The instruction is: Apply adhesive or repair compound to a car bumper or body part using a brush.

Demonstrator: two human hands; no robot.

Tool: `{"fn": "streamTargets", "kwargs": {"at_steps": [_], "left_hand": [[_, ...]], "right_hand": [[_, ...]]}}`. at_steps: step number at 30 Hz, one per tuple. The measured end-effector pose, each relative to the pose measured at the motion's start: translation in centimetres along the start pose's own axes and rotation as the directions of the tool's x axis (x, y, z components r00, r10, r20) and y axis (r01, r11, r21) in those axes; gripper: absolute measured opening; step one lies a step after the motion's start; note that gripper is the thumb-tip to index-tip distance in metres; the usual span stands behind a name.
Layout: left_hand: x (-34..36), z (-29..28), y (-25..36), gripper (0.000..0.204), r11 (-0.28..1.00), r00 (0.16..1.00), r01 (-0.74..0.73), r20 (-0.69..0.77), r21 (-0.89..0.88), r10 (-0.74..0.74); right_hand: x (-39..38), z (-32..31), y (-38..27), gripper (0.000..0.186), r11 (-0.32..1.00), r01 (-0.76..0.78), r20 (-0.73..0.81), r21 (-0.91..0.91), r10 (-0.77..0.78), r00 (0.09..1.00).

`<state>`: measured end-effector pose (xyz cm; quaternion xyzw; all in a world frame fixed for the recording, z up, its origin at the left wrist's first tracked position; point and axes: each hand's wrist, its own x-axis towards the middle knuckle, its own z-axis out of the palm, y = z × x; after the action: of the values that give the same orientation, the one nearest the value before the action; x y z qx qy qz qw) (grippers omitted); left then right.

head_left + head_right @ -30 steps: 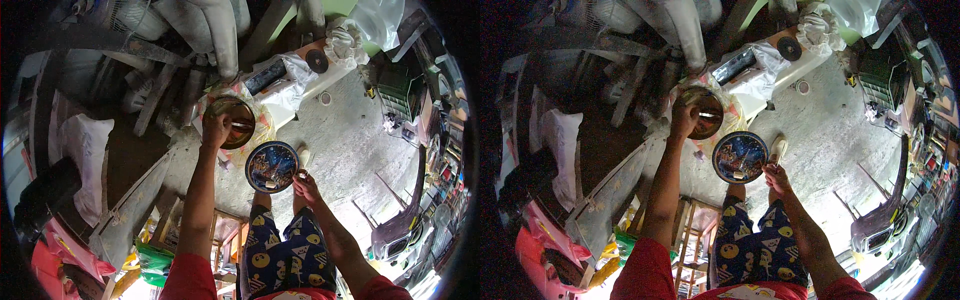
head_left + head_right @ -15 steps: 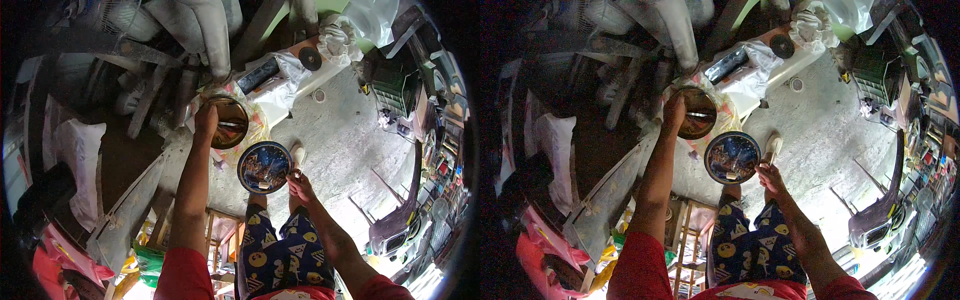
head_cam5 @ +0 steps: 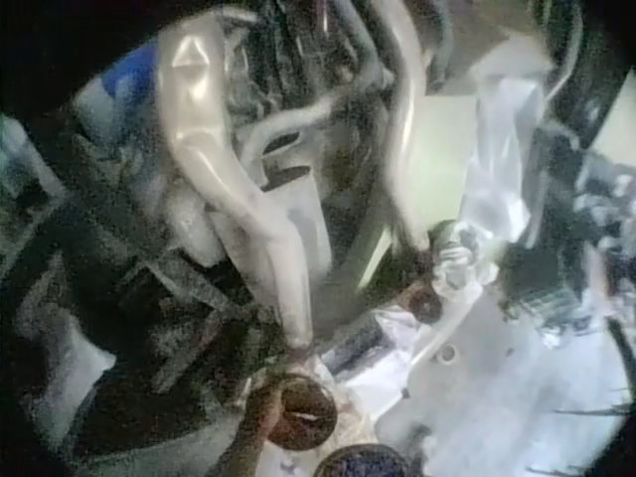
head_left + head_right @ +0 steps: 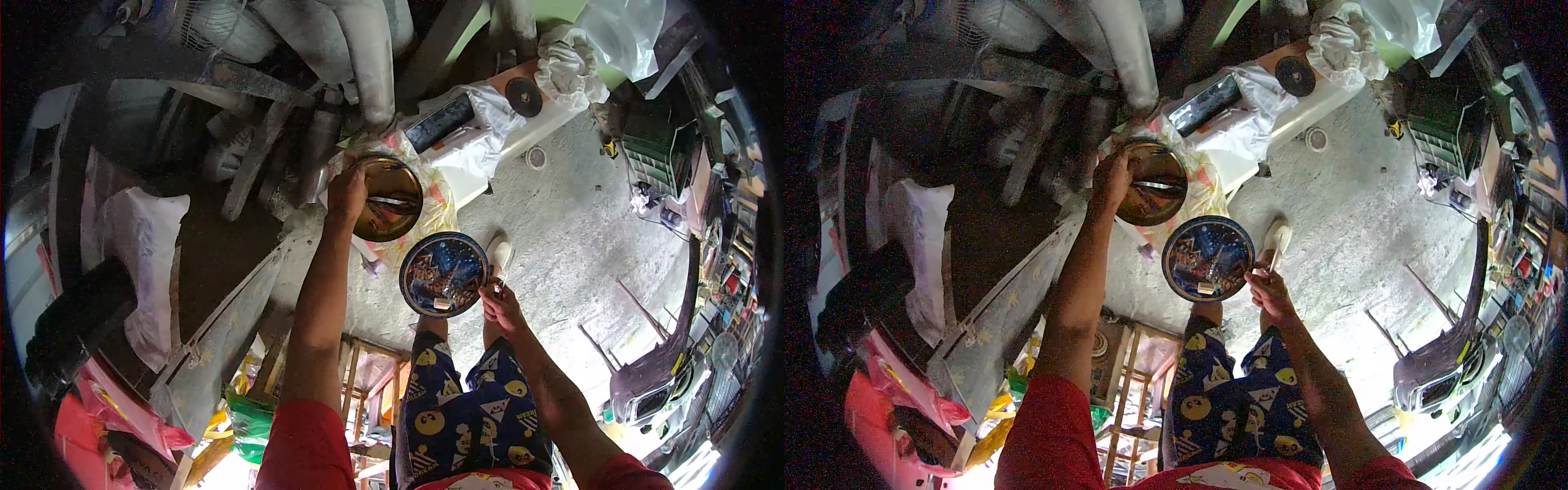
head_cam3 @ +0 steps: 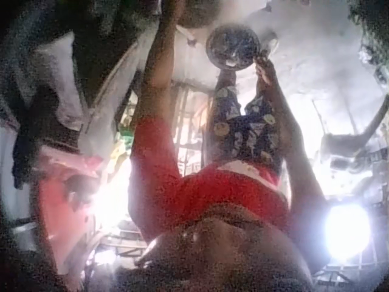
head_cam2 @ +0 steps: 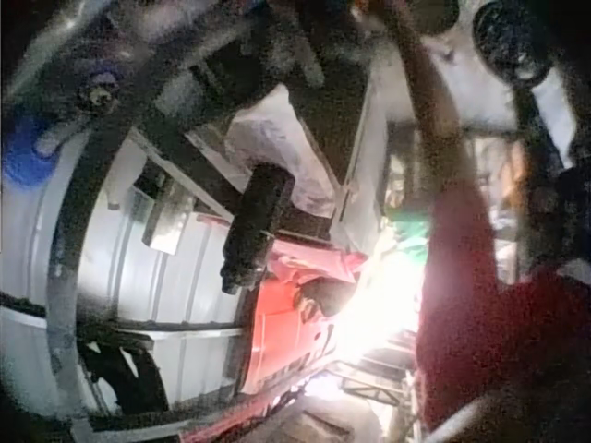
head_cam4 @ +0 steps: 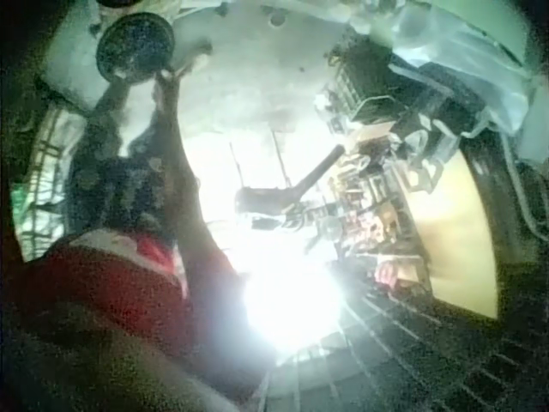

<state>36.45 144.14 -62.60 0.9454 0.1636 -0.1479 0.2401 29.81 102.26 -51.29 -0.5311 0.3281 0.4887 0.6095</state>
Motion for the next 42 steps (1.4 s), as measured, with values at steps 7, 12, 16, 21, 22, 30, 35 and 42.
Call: {"fn": "streamTargets", "kwargs": {"at_steps": [7,12,16,21,22,30,35,42], "left_hand": [[1.5,1.8,-0.9,0.017,0.995,0.996,-0.056,0.074,0.087,0.05],[0.8,1.9,-4.6,0.021,0.988,0.989,-0.145,-0.009,-0.058,0.145],[0.7,1.0,0.0,0.024,0.989,0.987,-0.067,0.136,-0.134,0.086],[-0.5,-0.8,-0.4,0.028,0.972,0.977,-0.185,0.075,-0.142,0.197],[-0.6,-1.0,-0.2,0.028,0.971,0.978,-0.185,0.072,-0.149,0.197],[-1.7,-1.3,-0.6,0.032,0.99,0.993,-0.071,0.083,-0.122,0.081],[-0.9,0.4,1.2,0.019,0.995,0.996,-0.092,0.014,-0.03,0.093],[0.6,3.4,-0.5,0.014,0.991,0.998,-0.064,-0.024,-0.118,0.061]], "right_hand": [[0.5,-1.4,0.6,0.024,1.0,0.016,0.016,-0.022,-0.016,1.0],[0.4,1.0,0.5,0.019,1.0,0.012,0.059,-0.019,-0.011,0.998],[0.6,-1.7,0.5,0.022,0.999,0.015,0.017,-0.044,-0.015,1.0],[0.8,-0.9,0.7,0.02,0.999,0.018,0.046,-0.036,-0.016,0.999],[0.7,-1.2,0.7,0.026,0.998,0.018,0.054,-0.059,-0.014,0.998],[0.0,1.4,-0.4,0.025,0.998,-0.005,0.002,-0.064,0.005,1.0],[0.2,0.9,-0.2,0.023,0.999,-0.002,-0.007,-0.051,0.002,1.0],[-0.1,1.9,-0.5,0.027,0.999,-0.003,-0.036,-0.042,0.001,0.999]]}}
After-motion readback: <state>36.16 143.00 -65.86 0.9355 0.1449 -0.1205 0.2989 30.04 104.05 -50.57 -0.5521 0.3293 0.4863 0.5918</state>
